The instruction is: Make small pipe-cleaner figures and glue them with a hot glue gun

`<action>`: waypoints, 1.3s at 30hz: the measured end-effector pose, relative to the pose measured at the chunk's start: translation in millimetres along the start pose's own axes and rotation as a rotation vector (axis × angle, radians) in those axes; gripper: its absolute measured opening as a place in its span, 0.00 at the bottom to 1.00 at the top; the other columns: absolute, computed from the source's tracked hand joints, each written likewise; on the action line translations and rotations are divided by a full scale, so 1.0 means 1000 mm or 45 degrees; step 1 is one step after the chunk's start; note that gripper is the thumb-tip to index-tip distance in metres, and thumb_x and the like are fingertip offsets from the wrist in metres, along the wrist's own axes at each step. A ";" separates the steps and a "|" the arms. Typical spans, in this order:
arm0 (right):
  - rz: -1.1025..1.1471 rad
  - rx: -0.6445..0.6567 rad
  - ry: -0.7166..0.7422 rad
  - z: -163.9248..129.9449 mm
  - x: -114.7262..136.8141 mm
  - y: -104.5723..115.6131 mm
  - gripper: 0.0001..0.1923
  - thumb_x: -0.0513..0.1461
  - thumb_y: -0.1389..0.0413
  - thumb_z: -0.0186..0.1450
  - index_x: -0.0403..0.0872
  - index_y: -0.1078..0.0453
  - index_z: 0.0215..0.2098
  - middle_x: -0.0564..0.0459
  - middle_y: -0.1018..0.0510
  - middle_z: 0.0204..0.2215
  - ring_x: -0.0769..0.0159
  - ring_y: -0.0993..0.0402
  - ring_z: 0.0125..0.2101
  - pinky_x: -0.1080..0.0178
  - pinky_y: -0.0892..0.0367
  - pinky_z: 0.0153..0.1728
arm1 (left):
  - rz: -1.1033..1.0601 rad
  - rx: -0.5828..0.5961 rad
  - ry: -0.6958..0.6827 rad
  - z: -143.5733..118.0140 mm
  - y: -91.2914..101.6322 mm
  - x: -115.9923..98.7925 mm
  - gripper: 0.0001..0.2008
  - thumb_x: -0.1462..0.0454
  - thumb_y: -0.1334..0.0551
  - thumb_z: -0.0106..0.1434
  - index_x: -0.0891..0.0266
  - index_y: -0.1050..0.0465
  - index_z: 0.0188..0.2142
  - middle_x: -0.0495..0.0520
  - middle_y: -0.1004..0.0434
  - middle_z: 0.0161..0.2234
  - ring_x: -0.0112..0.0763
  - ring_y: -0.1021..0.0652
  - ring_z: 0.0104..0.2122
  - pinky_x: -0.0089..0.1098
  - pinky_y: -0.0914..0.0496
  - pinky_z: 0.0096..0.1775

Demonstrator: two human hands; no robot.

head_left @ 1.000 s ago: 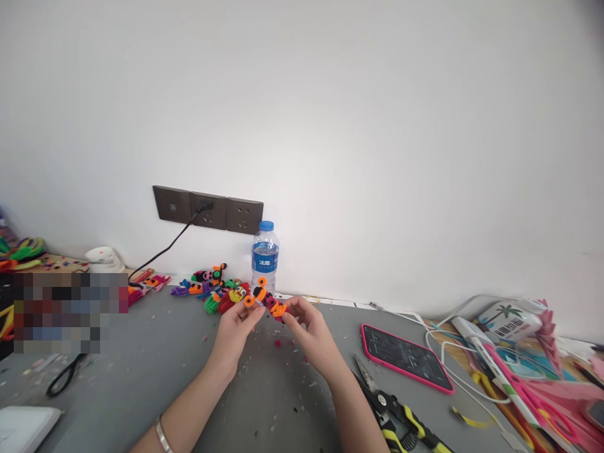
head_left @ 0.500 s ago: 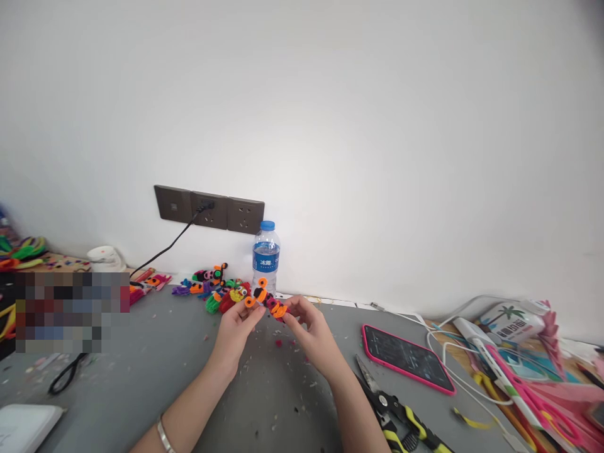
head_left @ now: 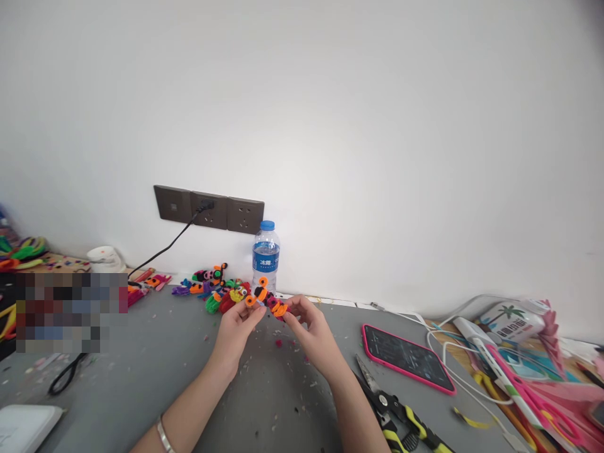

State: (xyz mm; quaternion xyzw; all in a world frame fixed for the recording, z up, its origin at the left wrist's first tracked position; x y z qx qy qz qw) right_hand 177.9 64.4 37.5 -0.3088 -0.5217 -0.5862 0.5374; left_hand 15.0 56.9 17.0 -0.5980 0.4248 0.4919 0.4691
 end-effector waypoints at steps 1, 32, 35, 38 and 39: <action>0.002 0.006 -0.003 0.000 0.000 0.000 0.08 0.43 0.48 0.66 0.48 0.31 0.36 0.50 0.23 0.34 0.61 0.30 0.36 0.60 0.37 0.38 | -0.001 -0.008 0.001 0.000 0.000 0.000 0.19 0.49 0.30 0.46 0.62 0.24 0.28 0.44 0.38 0.20 0.27 0.40 0.22 0.28 0.44 0.26; 0.002 0.032 -0.024 -0.001 0.000 -0.001 0.08 0.44 0.47 0.66 0.48 0.30 0.37 0.51 0.23 0.35 0.61 0.29 0.36 0.60 0.37 0.38 | -0.021 -0.067 -0.053 0.000 0.001 -0.001 0.17 0.52 0.28 0.45 0.63 0.22 0.27 0.49 0.29 0.20 0.30 0.31 0.23 0.27 0.40 0.25; -0.002 0.033 -0.022 -0.001 0.000 0.000 0.08 0.44 0.47 0.66 0.48 0.30 0.37 0.51 0.23 0.35 0.61 0.29 0.36 0.61 0.37 0.37 | -0.007 -0.059 -0.048 0.000 0.002 -0.001 0.17 0.52 0.28 0.45 0.63 0.22 0.27 0.49 0.30 0.21 0.29 0.31 0.24 0.27 0.40 0.25; 0.002 0.038 -0.017 -0.002 0.001 0.000 0.08 0.43 0.47 0.66 0.48 0.30 0.37 0.51 0.23 0.35 0.61 0.29 0.36 0.61 0.37 0.37 | -0.004 -0.051 -0.042 0.000 0.002 -0.002 0.17 0.51 0.29 0.45 0.63 0.22 0.27 0.48 0.30 0.20 0.29 0.32 0.23 0.27 0.41 0.25; 0.003 0.040 -0.017 -0.002 0.001 0.000 0.08 0.43 0.47 0.66 0.48 0.30 0.37 0.51 0.23 0.35 0.61 0.29 0.36 0.61 0.37 0.37 | -0.001 -0.050 -0.039 0.000 0.002 -0.002 0.18 0.51 0.29 0.45 0.63 0.22 0.27 0.48 0.31 0.20 0.29 0.33 0.23 0.27 0.41 0.25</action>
Point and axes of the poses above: each hand's wrist, its own z-axis towards the middle knuckle, its own y-axis out of the back of the hand, x = y × z, the point moved 4 cm from there along z, towards the middle knuckle
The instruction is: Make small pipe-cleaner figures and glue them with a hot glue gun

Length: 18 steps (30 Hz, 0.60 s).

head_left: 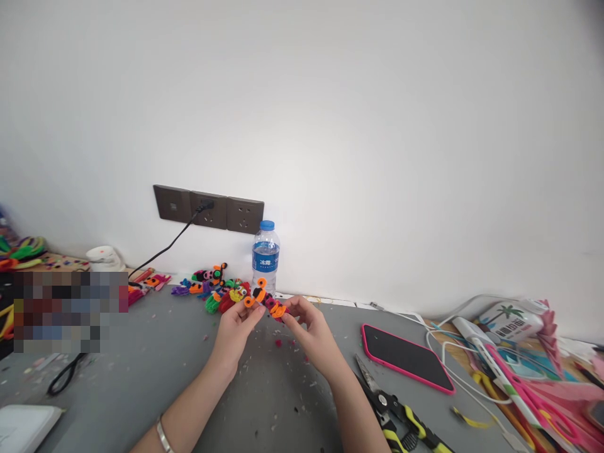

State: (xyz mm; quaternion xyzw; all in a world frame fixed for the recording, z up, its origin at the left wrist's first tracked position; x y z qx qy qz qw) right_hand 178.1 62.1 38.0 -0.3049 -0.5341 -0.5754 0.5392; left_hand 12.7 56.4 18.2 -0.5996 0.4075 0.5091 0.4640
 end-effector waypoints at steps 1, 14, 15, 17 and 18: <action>0.002 -0.002 0.002 0.000 0.000 0.000 0.08 0.44 0.47 0.66 0.48 0.30 0.36 0.51 0.23 0.35 0.61 0.29 0.36 0.60 0.37 0.37 | 0.002 -0.002 0.002 0.000 0.000 0.000 0.18 0.51 0.29 0.45 0.63 0.22 0.26 0.48 0.31 0.20 0.29 0.33 0.23 0.28 0.41 0.25; 0.020 -0.075 -0.007 0.003 -0.002 0.002 0.09 0.44 0.47 0.65 0.48 0.32 0.34 0.51 0.23 0.33 0.61 0.29 0.34 0.60 0.37 0.37 | 0.038 0.036 -0.035 -0.002 -0.002 -0.005 0.19 0.49 0.29 0.46 0.61 0.27 0.21 0.46 0.35 0.20 0.27 0.37 0.22 0.28 0.41 0.26; 0.020 -0.065 -0.010 0.003 -0.002 0.001 0.09 0.44 0.47 0.65 0.48 0.32 0.34 0.51 0.23 0.33 0.61 0.29 0.34 0.60 0.37 0.37 | 0.041 0.037 -0.029 -0.002 -0.002 -0.004 0.19 0.48 0.29 0.46 0.61 0.27 0.22 0.46 0.35 0.20 0.27 0.37 0.22 0.28 0.42 0.26; 0.021 -0.049 -0.015 0.002 -0.003 0.000 0.09 0.44 0.47 0.65 0.48 0.32 0.34 0.52 0.24 0.33 0.62 0.30 0.34 0.61 0.37 0.37 | 0.042 0.031 -0.021 -0.001 -0.002 -0.002 0.19 0.48 0.30 0.46 0.62 0.26 0.23 0.45 0.36 0.20 0.27 0.37 0.22 0.28 0.42 0.27; 0.024 -0.044 -0.015 0.002 -0.003 0.000 0.08 0.44 0.47 0.65 0.48 0.32 0.34 0.52 0.24 0.33 0.62 0.30 0.34 0.61 0.37 0.37 | 0.040 0.031 -0.019 -0.001 -0.002 -0.001 0.19 0.49 0.30 0.46 0.62 0.25 0.24 0.45 0.36 0.20 0.27 0.37 0.22 0.28 0.42 0.27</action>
Point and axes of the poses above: each hand's wrist, its own z-axis towards the middle knuckle, its own y-axis out of the back of the hand, x = y × z, the point moved 4 cm from there along z, towards the middle knuckle
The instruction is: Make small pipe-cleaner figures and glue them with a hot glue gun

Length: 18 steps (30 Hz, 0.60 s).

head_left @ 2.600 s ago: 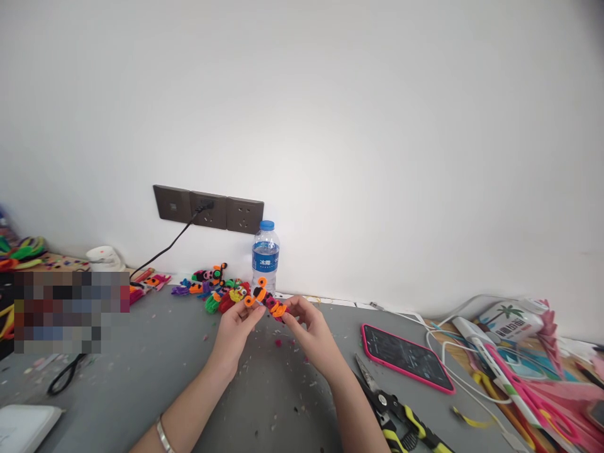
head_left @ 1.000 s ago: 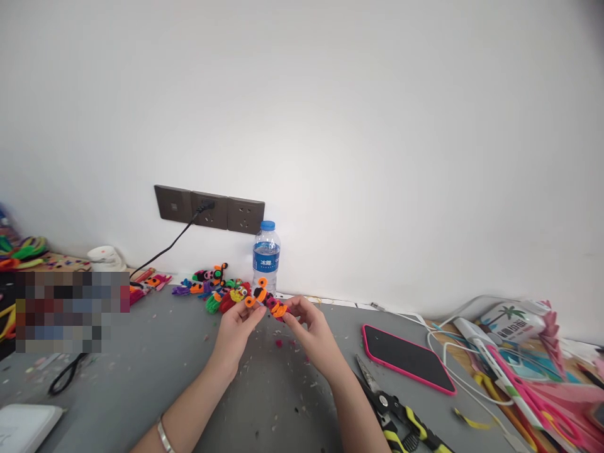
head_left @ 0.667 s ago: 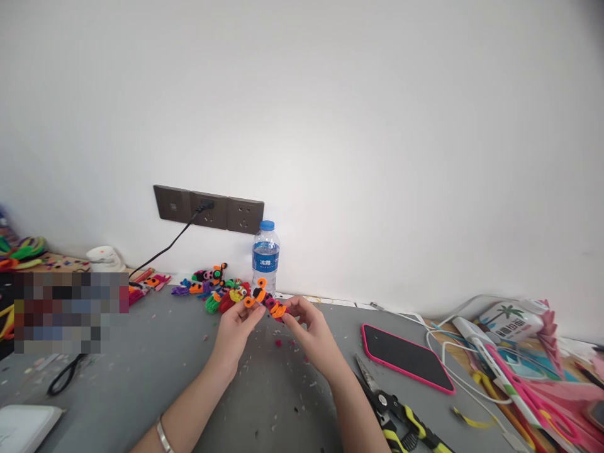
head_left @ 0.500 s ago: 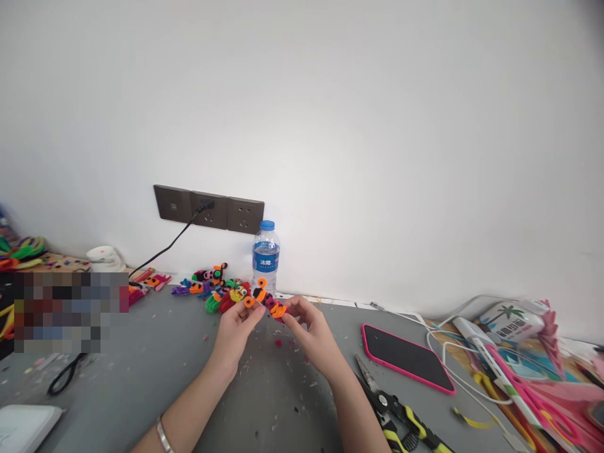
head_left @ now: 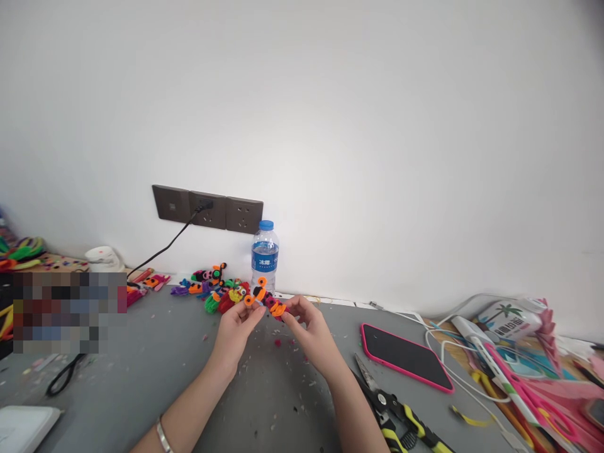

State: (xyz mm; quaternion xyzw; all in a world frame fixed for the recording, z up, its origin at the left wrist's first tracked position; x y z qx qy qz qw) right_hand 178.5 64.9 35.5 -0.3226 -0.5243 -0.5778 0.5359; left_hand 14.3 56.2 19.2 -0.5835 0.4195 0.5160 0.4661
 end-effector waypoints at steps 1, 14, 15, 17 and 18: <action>0.003 0.004 0.001 0.000 0.000 0.000 0.08 0.44 0.47 0.65 0.48 0.32 0.34 0.52 0.24 0.33 0.62 0.30 0.34 0.61 0.37 0.37 | -0.003 0.000 0.002 0.001 0.000 0.001 0.18 0.49 0.30 0.47 0.62 0.25 0.25 0.45 0.36 0.20 0.26 0.38 0.22 0.28 0.42 0.27; -0.001 0.029 0.017 -0.001 0.001 -0.001 0.07 0.42 0.47 0.66 0.48 0.31 0.36 0.52 0.25 0.34 0.63 0.30 0.34 0.61 0.37 0.37 | -0.044 -0.013 0.020 0.000 0.001 0.003 0.17 0.51 0.29 0.47 0.63 0.23 0.28 0.46 0.33 0.21 0.28 0.36 0.24 0.27 0.41 0.27; 0.001 0.030 0.019 -0.001 0.000 -0.001 0.07 0.42 0.47 0.66 0.48 0.31 0.36 0.52 0.25 0.34 0.63 0.31 0.34 0.61 0.37 0.38 | -0.042 -0.014 0.019 0.001 0.001 0.003 0.17 0.51 0.29 0.47 0.63 0.23 0.28 0.46 0.33 0.21 0.28 0.35 0.24 0.27 0.41 0.27; 0.004 0.033 0.024 -0.001 -0.001 -0.001 0.07 0.42 0.47 0.66 0.48 0.31 0.36 0.52 0.25 0.34 0.63 0.31 0.34 0.61 0.37 0.38 | -0.043 -0.015 0.012 0.001 0.001 0.003 0.17 0.52 0.29 0.47 0.63 0.23 0.28 0.46 0.33 0.21 0.27 0.35 0.24 0.27 0.41 0.27; 0.005 0.036 0.025 -0.001 -0.001 -0.001 0.07 0.42 0.47 0.66 0.48 0.31 0.36 0.52 0.25 0.34 0.63 0.31 0.34 0.61 0.37 0.38 | -0.044 -0.017 0.006 0.000 0.001 0.002 0.16 0.52 0.29 0.48 0.63 0.23 0.27 0.46 0.33 0.21 0.27 0.35 0.24 0.27 0.41 0.27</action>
Point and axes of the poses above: each hand's wrist, its own z-axis towards the middle knuckle, its own y-axis out of the back of the hand, x = y × z, the point moved 4 cm from there along z, towards the middle knuckle
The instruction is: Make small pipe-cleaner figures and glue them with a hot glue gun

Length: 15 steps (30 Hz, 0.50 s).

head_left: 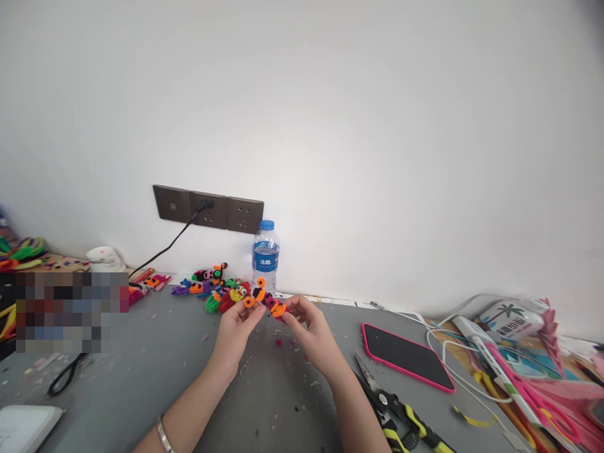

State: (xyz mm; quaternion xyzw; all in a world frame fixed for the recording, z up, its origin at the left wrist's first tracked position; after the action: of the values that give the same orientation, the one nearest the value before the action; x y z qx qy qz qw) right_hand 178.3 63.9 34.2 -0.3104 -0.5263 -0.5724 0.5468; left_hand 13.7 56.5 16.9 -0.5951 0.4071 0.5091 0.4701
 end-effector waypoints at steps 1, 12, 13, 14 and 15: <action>0.001 0.000 0.001 0.000 0.000 0.000 0.07 0.42 0.47 0.66 0.48 0.31 0.36 0.52 0.25 0.34 0.63 0.31 0.34 0.61 0.37 0.38 | -0.002 0.000 -0.006 0.000 0.000 -0.001 0.16 0.53 0.29 0.48 0.63 0.23 0.27 0.46 0.33 0.21 0.27 0.35 0.24 0.27 0.41 0.27; -0.009 0.013 0.005 0.001 0.007 0.001 0.08 0.43 0.48 0.66 0.47 0.31 0.36 0.51 0.24 0.34 0.62 0.31 0.35 0.60 0.38 0.38 | -0.013 -0.018 -0.002 0.000 0.000 0.000 0.15 0.54 0.29 0.48 0.64 0.22 0.28 0.47 0.30 0.22 0.28 0.33 0.24 0.26 0.40 0.27; -0.013 0.016 0.004 0.001 0.007 0.001 0.08 0.43 0.48 0.66 0.47 0.31 0.36 0.51 0.24 0.34 0.62 0.31 0.35 0.60 0.38 0.38 | -0.014 -0.023 -0.001 0.000 0.000 -0.001 0.15 0.54 0.29 0.47 0.64 0.22 0.28 0.47 0.30 0.22 0.28 0.33 0.24 0.26 0.39 0.27; -0.016 0.018 0.004 0.001 0.007 0.001 0.08 0.43 0.48 0.66 0.47 0.31 0.36 0.51 0.24 0.34 0.62 0.31 0.35 0.60 0.38 0.38 | -0.014 -0.023 0.001 0.000 0.000 -0.001 0.15 0.54 0.29 0.47 0.64 0.22 0.29 0.47 0.30 0.22 0.28 0.32 0.24 0.27 0.39 0.27; -0.017 0.019 0.005 0.001 0.007 0.001 0.08 0.43 0.48 0.66 0.47 0.31 0.36 0.51 0.24 0.34 0.62 0.31 0.35 0.60 0.38 0.39 | -0.013 -0.021 0.001 0.000 0.000 -0.001 0.15 0.54 0.29 0.47 0.64 0.22 0.29 0.48 0.29 0.22 0.29 0.32 0.25 0.27 0.39 0.27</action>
State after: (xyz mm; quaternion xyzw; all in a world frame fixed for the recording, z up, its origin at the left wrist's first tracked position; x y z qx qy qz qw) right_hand 177.8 62.5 41.0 -0.3014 -0.5316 -0.5727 0.5463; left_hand 13.2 56.3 18.1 -0.6013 0.3999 0.5098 0.4675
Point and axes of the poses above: each hand's wrist, its own z-axis towards the middle knuckle, its own y-axis out of the back of the hand, x = y × z, the point moved 4 cm from there along z, towards the middle knuckle
